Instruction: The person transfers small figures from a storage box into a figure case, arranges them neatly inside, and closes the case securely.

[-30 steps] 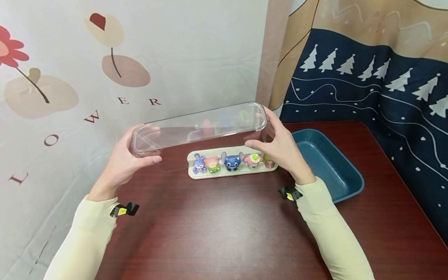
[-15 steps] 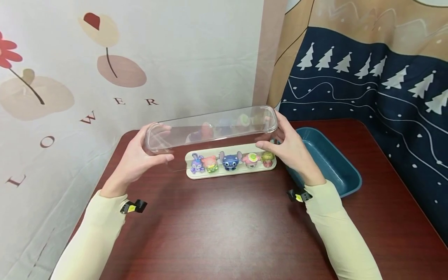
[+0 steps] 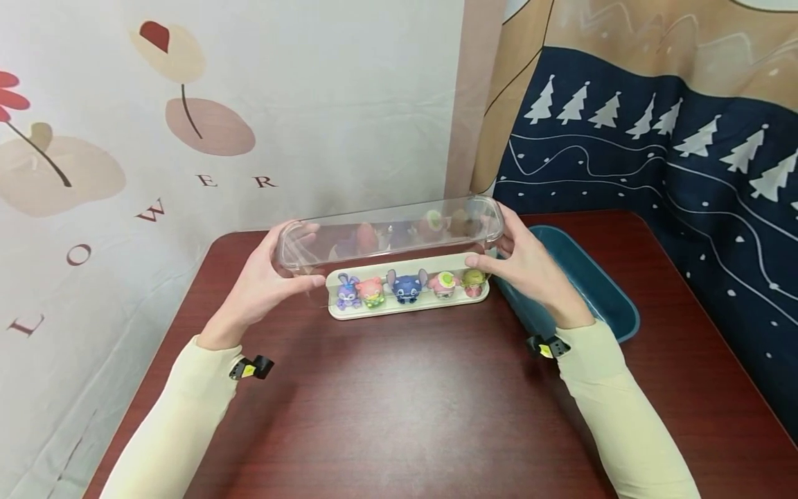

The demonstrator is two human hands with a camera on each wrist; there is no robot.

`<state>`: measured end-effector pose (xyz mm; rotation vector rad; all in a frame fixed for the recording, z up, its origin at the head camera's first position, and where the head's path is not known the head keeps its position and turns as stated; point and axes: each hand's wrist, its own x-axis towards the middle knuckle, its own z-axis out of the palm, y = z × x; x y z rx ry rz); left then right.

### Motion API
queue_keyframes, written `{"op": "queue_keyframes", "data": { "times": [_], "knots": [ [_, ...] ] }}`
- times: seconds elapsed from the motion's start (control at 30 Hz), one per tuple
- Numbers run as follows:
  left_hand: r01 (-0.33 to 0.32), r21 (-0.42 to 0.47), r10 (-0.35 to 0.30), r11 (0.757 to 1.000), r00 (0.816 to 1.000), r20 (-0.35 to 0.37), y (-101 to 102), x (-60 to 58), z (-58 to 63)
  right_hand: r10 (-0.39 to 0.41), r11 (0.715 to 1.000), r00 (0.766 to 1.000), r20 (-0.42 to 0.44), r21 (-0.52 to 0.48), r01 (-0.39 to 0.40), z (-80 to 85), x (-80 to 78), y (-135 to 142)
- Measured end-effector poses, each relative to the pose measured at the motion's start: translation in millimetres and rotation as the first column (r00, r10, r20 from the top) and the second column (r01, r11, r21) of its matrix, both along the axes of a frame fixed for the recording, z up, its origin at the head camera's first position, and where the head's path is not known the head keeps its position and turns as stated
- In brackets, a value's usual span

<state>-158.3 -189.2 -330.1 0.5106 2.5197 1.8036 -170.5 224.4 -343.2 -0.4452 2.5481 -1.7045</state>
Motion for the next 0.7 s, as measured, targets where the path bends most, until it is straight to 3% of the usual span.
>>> {"op": "queue_keyframes", "data": {
  "times": [0.23, 0.7],
  "knots": [
    [0.010, 0.036, -0.010, 0.999, 1.000, -0.004, 4.9, -0.8, -2.0, 0.020, 0.999, 0.999, 0.030, 0.041, -0.022, 5.3, -3.4, 3.8],
    [0.012, -0.014, -0.012, 1.000, 1.000, 0.010, 7.6, -4.9, -7.6, 0.056, 0.993, 0.993, 0.104, 0.097, -0.066, 3.9, -7.9, 7.1]
  ]
}}
